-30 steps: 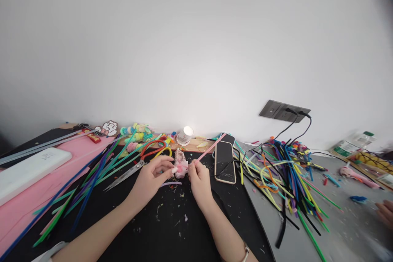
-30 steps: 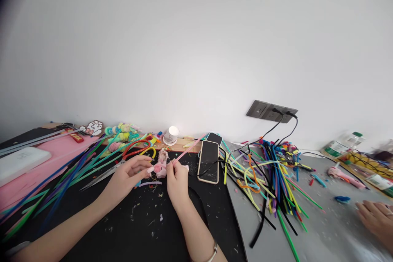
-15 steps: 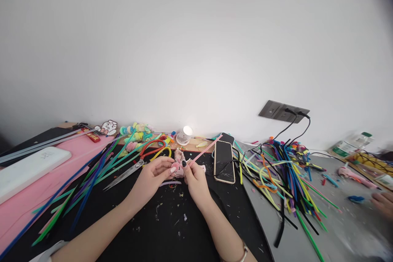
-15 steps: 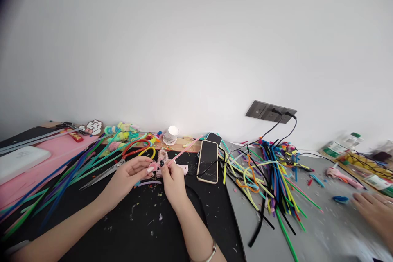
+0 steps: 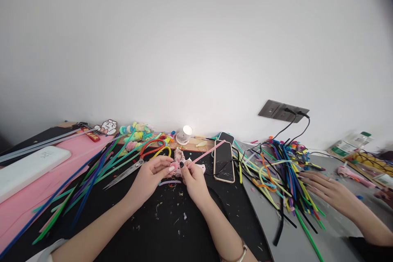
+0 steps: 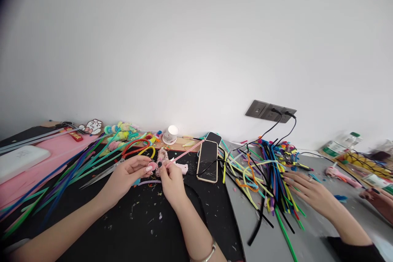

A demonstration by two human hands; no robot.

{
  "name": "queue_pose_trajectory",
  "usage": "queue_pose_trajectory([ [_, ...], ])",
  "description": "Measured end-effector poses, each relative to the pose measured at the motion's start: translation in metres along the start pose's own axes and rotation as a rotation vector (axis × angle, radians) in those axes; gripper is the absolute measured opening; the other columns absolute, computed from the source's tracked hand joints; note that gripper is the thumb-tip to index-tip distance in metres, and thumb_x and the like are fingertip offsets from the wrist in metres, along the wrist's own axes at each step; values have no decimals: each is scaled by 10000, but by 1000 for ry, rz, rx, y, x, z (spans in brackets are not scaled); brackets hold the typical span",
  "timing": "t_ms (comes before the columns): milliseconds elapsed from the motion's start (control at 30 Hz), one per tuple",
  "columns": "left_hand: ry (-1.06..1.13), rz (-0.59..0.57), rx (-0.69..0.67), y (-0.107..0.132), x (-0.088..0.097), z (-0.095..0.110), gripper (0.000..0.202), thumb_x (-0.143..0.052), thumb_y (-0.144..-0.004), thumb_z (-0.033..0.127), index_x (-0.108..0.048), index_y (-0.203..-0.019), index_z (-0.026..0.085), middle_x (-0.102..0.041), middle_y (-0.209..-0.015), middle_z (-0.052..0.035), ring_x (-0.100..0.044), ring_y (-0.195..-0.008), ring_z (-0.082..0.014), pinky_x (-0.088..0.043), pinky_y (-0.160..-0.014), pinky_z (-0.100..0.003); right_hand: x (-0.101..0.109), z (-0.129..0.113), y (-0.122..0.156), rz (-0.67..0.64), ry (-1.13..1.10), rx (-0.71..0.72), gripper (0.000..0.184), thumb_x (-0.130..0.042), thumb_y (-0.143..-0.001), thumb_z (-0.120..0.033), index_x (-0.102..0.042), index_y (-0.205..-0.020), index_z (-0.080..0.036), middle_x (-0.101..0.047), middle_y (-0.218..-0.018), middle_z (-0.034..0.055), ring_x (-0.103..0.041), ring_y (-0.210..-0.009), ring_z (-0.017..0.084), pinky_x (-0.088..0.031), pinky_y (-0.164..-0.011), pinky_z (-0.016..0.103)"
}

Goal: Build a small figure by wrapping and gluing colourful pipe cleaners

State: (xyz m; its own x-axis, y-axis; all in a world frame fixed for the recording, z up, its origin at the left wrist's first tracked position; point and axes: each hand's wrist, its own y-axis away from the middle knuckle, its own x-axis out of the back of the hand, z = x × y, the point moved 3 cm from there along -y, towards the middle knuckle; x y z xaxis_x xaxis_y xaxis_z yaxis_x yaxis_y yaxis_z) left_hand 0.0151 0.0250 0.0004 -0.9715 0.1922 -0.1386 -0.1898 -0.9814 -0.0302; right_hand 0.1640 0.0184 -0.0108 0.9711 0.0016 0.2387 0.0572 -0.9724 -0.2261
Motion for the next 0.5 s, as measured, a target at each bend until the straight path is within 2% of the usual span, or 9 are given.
queue_pose_trajectory([
  [167, -10, -14, -1, 0, 0, 0, 284, -720, -707, 383, -657, -892, 176, -745, -886, -60, -700, -839, -216, -565, -794, -357, -1, 0, 0, -48, -18, -18, 285, -434, -891, -369, -405, -656, -210, -368, -556, -61, -339, -486, 103, -282, -480, 217],
  [500, -32, -10, -9, 1, 1, 0, 293, -721, -704, 403, -661, -880, 177, -742, -882, -58, -703, -825, -220, -571, -789, -362, -1, -2, 0, -53, -7, -26, 289, -439, -878, -367, -393, -638, -214, -377, -535, -63, -354, -474, 106, -281, -475, 223],
])
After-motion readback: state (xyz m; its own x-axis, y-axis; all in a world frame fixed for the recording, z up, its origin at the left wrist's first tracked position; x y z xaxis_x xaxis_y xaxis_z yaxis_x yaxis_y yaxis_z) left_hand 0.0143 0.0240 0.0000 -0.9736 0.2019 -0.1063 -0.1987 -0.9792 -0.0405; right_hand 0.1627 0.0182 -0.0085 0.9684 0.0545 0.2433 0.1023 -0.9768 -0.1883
